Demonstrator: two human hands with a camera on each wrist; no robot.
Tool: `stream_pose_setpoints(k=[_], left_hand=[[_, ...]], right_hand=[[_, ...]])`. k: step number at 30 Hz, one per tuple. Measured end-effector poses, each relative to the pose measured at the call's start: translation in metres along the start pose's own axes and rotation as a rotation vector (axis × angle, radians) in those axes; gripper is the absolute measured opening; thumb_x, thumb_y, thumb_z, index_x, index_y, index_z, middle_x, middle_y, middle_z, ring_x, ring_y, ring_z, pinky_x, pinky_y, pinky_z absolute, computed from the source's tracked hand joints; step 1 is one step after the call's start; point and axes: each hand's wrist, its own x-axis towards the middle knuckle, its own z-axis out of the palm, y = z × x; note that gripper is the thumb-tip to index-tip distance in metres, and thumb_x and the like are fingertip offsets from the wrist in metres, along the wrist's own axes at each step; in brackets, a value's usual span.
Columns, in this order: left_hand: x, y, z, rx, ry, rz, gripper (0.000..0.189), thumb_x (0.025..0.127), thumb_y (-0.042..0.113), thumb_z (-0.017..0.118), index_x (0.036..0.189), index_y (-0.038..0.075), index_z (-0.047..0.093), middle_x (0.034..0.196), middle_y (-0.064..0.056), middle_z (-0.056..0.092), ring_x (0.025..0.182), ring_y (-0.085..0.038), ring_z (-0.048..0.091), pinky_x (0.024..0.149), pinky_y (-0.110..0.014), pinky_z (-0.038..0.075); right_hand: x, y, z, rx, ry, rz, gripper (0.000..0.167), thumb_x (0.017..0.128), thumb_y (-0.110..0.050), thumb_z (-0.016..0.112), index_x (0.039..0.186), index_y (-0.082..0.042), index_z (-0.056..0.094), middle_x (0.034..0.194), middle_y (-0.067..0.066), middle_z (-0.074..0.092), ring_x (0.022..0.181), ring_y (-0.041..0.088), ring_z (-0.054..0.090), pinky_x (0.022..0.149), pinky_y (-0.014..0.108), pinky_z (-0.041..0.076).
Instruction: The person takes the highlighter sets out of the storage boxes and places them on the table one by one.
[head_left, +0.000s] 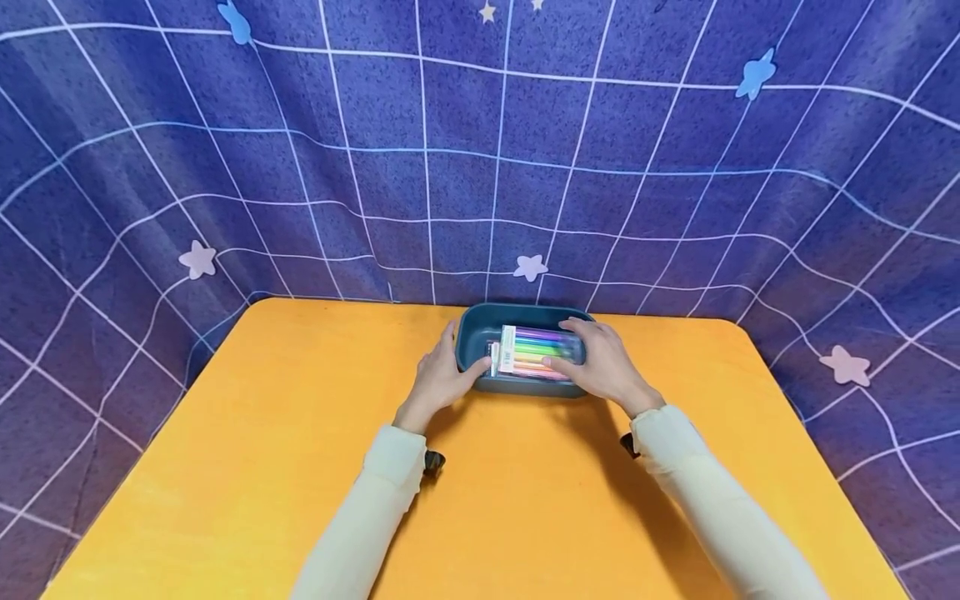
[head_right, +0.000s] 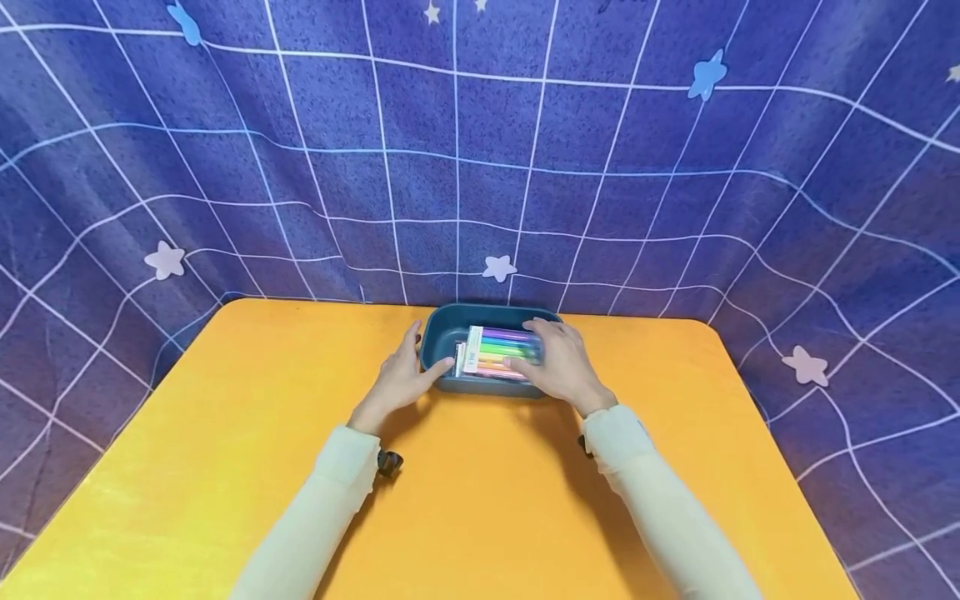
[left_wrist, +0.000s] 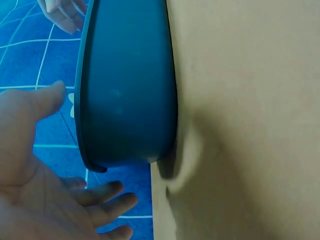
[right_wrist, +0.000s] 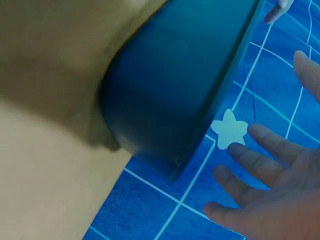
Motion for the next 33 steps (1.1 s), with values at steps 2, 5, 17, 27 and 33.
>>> stream_pose_setpoints(k=[2, 5, 17, 27, 33], left_hand=[[0.002, 0.000, 0.002, -0.022, -0.010, -0.035, 0.097, 0.093, 0.056, 0.063, 0.162, 0.011, 0.010, 0.163, -0.018, 0.033, 0.146, -0.043, 0.040, 0.120, -0.065, 0.026], [0.003, -0.001, 0.005, -0.065, -0.029, -0.071, 0.096, 0.094, 0.054, 0.063, 0.162, 0.013, 0.009, 0.163, -0.018, 0.034, 0.146, -0.042, 0.039, 0.119, -0.063, 0.031], [0.008, -0.005, 0.013, -0.131, -0.024, -0.118, 0.093, 0.094, 0.048, 0.064, 0.162, 0.010, 0.011, 0.164, -0.019, 0.030, 0.147, -0.049, 0.032, 0.119, -0.068, 0.024], [0.016, -0.005, 0.013, -0.155, -0.006, -0.111, 0.092, 0.096, 0.043, 0.063, 0.161, 0.007, 0.010, 0.166, -0.020, 0.026, 0.151, -0.048, 0.026, 0.127, -0.061, 0.007], [0.017, -0.001, 0.018, -0.154, -0.012, -0.119, 0.093, 0.095, 0.043, 0.064, 0.161, 0.007, 0.010, 0.166, -0.019, 0.027, 0.151, -0.044, 0.030, 0.129, -0.057, 0.004]], right_hand=[[0.003, 0.002, 0.002, 0.020, -0.013, 0.006, 0.068, 0.089, -0.044, 0.073, 0.141, -0.004, 0.055, 0.148, 0.021, 0.054, 0.138, 0.044, 0.046, 0.119, 0.058, 0.032], [0.009, 0.004, 0.004, 0.041, -0.034, 0.010, 0.064, 0.090, -0.041, 0.072, 0.139, -0.004, 0.057, 0.146, 0.021, 0.055, 0.137, 0.043, 0.048, 0.118, 0.058, 0.034], [0.037, 0.010, 0.008, 0.046, -0.158, 0.023, 0.064, 0.093, -0.041, 0.070, 0.140, -0.001, 0.054, 0.143, 0.019, 0.059, 0.134, 0.038, 0.053, 0.116, 0.053, 0.040], [0.058, 0.008, 0.003, 0.002, -0.240, -0.026, 0.069, 0.092, -0.039, 0.071, 0.143, 0.002, 0.051, 0.143, 0.020, 0.059, 0.138, 0.038, 0.051, 0.117, 0.052, 0.040], [0.062, 0.014, 0.008, 0.014, -0.261, -0.016, 0.069, 0.091, -0.041, 0.071, 0.142, 0.001, 0.052, 0.144, 0.020, 0.058, 0.139, 0.038, 0.050, 0.118, 0.051, 0.039]])
